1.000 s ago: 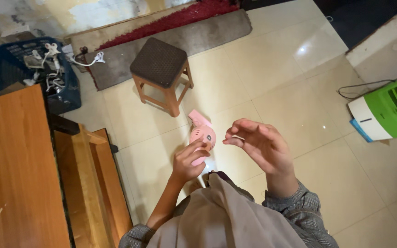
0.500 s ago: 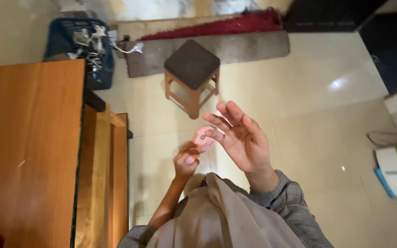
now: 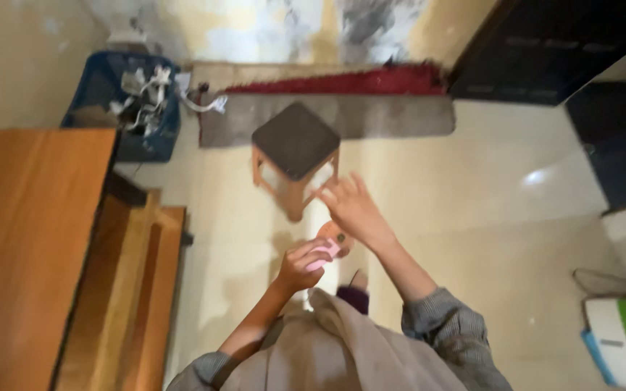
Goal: The person assembles a pink toy vacuum by attaching the clear dust canister and the long handle attachment to the main motor body.
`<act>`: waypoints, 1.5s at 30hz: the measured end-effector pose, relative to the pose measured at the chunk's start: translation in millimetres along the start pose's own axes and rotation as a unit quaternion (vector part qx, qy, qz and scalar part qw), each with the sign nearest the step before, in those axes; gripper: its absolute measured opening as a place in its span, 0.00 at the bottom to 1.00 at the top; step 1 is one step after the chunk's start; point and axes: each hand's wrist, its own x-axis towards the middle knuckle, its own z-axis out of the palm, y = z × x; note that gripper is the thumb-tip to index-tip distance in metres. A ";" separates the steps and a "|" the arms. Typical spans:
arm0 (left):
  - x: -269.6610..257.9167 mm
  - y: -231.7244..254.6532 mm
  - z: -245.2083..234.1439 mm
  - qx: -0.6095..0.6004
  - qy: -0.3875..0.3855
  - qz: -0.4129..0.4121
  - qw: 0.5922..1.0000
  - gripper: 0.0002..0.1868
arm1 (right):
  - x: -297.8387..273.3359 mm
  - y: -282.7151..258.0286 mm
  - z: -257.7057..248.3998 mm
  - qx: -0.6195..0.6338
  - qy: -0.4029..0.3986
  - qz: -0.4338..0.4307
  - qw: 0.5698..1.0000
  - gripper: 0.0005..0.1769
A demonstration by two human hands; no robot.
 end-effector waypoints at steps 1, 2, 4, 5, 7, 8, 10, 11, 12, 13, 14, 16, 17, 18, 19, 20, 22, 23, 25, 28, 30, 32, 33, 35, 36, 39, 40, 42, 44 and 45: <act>18.7 0.0 9.1 -0.004 -0.006 0.006 1.000 0.14 | -1.8 19.2 9.5 0.092 -0.183 0.052 0.977 0.42; 38.3 -1.3 18.2 -0.008 -0.012 0.013 1.000 0.14 | -6.2 37.7 19.2 0.180 -0.356 0.108 0.911 0.50; 76.9 -9.8 26.2 -0.036 -0.042 0.007 0.998 0.14 | -22.7 68.2 37.8 0.208 -0.325 0.058 0.921 0.46; 98.8 -15.5 35.0 -0.049 -0.058 0.006 0.997 0.14 | -28.7 84.3 49.6 0.240 -0.236 0.062 0.940 0.46; 136.5 -25.1 57.8 -0.046 -0.070 0.018 0.996 0.12 | -42.9 113.7 78.4 0.298 -0.056 0.068 0.950 0.46; 152.4 -29.7 69.1 -0.045 -0.076 0.022 0.996 0.11 | -45.5 126.0 96.4 0.319 0.028 0.083 0.944 0.39; 187.3 -38.6 92.3 -0.064 -0.077 0.008 0.995 0.13 | -45.7 147.7 131.9 0.355 0.190 0.116 0.908 0.24; 202.3 -40.0 102.3 -0.073 -0.078 0.003 0.994 0.14 | -44.8 157.6 146.1 0.358 0.242 0.150 0.889 0.22; 213.3 -37.0 112.9 -0.077 -0.090 -0.003 0.993 0.14 | -43.3 166.4 157.0 0.360 0.293 0.183 0.867 0.20; 226.6 -35.2 123.2 -0.080 -0.102 -0.007 0.992 0.14 | -39.2 177.9 163.6 0.359 0.346 0.212 0.841 0.18; 239.3 -34.2 132.1 -0.082 -0.113 -0.010 0.990 0.15 | -37.2 188.4 166.4 0.366 0.358 0.219 0.831 0.18; 258.2 -33.4 147.0 -0.082 -0.111 -0.010 0.990 0.14 | -38.5 206.0 164.5 0.381 0.380 0.234 0.810 0.18; 265.1 -33.2 152.5 -0.081 -0.110 -0.013 0.991 0.13 | -37.9 214.1 160.4 0.378 0.377 0.237 0.812 0.18; 272.2 -33.2 158.8 -0.068 -0.101 -0.018 0.992 0.14 | -36.1 222.5 155.1 0.375 0.374 0.241 0.813 0.18; 277.2 -33.2 162.7 -0.054 -0.094 -0.025 0.994 0.14 | -33.3 226.5 150.2 0.375 0.370 0.245 0.814 0.18; 282.2 -34.0 165.0 -0.040 -0.087 -0.033 0.995 0.15 | -30.1 230.6 145.4 0.382 0.367 0.234 0.816 0.19; 293.3 -39.4 163.7 -0.050 -0.082 -0.018 0.995 0.15 | -24.2 240.2 138.0 0.392 0.359 0.212 0.820 0.21; 299.2 -43.9 162.3 -0.057 -0.079 -0.010 0.995 0.15 | -19.8 243.2 137.8 0.397 0.360 0.209 0.818 0.20; 310.9 -55.9 158.3 -0.026 -0.076 0.046 0.996 0.14 | -7.7 249.3 144.9 0.407 0.360 0.201 0.815 0.19; 326.6 -76.2 154.3 -0.017 -0.066 0.092 0.993 0.14 | 9.5 263.1 164.6 0.429 0.335 0.229 0.807 0.18; 339.8 -93.0 148.7 -0.012 -0.066 0.093 0.993 0.15 | 26.6 275.2 177.3 0.446 0.323 0.227 0.803 0.20; 354.8 -110.2 141.3 0.004 -0.074 0.078 0.994 0.16 | 49.8 283.7 185.3 0.461 0.309 0.222 0.802 0.22; 362.8 -119.8 135.7 -0.021 -0.067 0.079 0.994 0.17 | 63.2 289.5 186.0 0.465 0.301 0.219 0.804 0.24; 376.5 -142.4 120.5 -0.071 -0.054 0.082 0.993 0.21 | 91.2 296.5 180.4 0.462 0.290 0.216 0.810 0.25; 381.9 -155.6 113.3 -0.081 -0.063 0.079 0.992 0.20 | 108.7 295.1 176.0 0.455 0.287 0.216 0.815 0.25; 390.3 -207.0 87.1 -0.119 -0.091 0.025 0.988 0.18 | 158.4 299.1 159.5 0.424 0.269 0.190 0.844 0.34; 392.2 -228.9 77.5 -0.138 -0.100 -0.024 0.985 0.18 | 173.3 298.0 156.6 0.411 0.260 0.178 0.855 0.39; 393.1 -272.7 61.2 -0.158 -0.116 -0.082 0.977 0.18 | 200.4 288.4 157.8 0.444 0.192 0.221 0.847 0.30; 387.5 -312.7 42.5 -0.164 -0.130 -0.105 0.972 0.21 | 227.7 277.1 166.4 0.441 0.176 0.228 0.850 0.23; 381.9 -330.4 31.7 -0.172 -0.133 -0.114 0.969 0.21 | 240.1 270.7 172.6 0.423 0.194 0.215 0.859 0.21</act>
